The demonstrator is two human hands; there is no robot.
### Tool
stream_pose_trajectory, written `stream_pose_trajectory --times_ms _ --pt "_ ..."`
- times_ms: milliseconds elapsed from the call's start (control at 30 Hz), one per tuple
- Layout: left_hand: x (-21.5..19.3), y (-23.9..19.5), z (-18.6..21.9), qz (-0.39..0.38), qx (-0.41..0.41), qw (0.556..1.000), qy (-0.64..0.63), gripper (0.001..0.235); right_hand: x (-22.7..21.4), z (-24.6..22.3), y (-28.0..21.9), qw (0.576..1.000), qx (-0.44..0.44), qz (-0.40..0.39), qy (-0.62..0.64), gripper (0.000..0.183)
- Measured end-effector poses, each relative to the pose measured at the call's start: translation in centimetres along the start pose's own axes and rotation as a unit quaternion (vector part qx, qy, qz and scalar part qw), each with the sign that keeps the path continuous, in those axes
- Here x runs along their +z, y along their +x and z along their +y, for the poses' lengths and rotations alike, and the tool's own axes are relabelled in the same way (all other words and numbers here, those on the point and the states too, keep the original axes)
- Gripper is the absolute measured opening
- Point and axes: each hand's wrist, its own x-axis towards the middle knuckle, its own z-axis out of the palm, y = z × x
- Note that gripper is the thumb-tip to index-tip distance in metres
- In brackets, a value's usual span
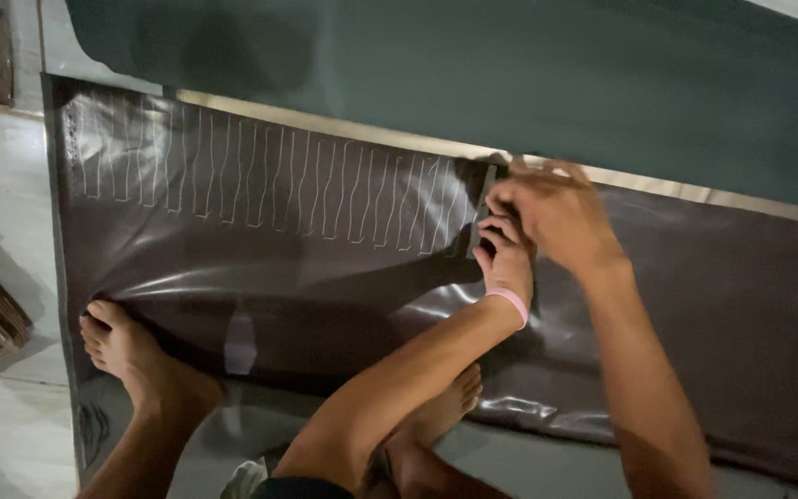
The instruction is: The person sits on the floor and uses a small metal tool to repeatedly score a dark brown sheet of material laid out on the ground. They hold a ruler in place with one hand and drag the tool along it to create a series of parallel lines.
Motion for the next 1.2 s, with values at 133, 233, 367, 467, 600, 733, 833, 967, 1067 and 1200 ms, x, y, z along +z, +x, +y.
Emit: stream_pose_trajectory --times_ms 133,233,367,467,600,733,833,967,1067,1200 --pt "0.2 -0.9 -2.2 0.088 -0.058 0.98 -0.167 0.073 0.5 1.2 0.2 0.981 -0.053 0.171 0.074 0.021" --pt "2.1 -1.1 -3.8 0.232 -0.106 0.854 -0.454 0.031 1.6 1.9 -1.1 0.971 -0.039 0.203 0.122 0.026" --pt "5.6 -2.1 -7.3 0.241 -0.063 0.847 -0.47 0.034 4.8 1.9 -3.0 0.96 0.036 0.22 0.169 0.036" --pt "7.0 -2.6 -10.4 0.204 -0.02 0.806 -0.555 0.047 7.0 -0.2 -4.5 0.967 0.041 0.209 0.137 0.04" --pt "6.4 -2.9 -13.0 0.169 0.018 0.775 -0.609 0.065 7.5 -4.0 -8.4 0.987 0.048 0.127 0.088 0.042" --pt "6.6 -2.9 -12.9 0.183 0.007 0.766 -0.616 0.059 7.7 -4.8 -11.2 0.957 0.043 0.167 0.233 0.033" --pt "6.9 -2.9 -12.9 0.174 0.025 0.77 -0.613 0.051 7.7 -4.3 -10.7 0.955 0.035 0.153 0.25 0.03" --pt "6.8 -3.0 -13.2 0.18 0.019 0.757 -0.628 0.061 7.4 -4.1 -10.1 0.953 0.012 0.185 0.242 0.028" --pt "6.9 -3.0 -13.2 0.162 0.023 0.75 -0.641 0.063 7.3 -3.6 -10.2 0.963 0.087 0.146 0.211 0.026" --pt "7.4 -2.8 -13.2 0.142 0.031 0.733 -0.664 0.066 8.1 -2.8 -8.7 0.926 0.109 0.216 0.289 0.022"
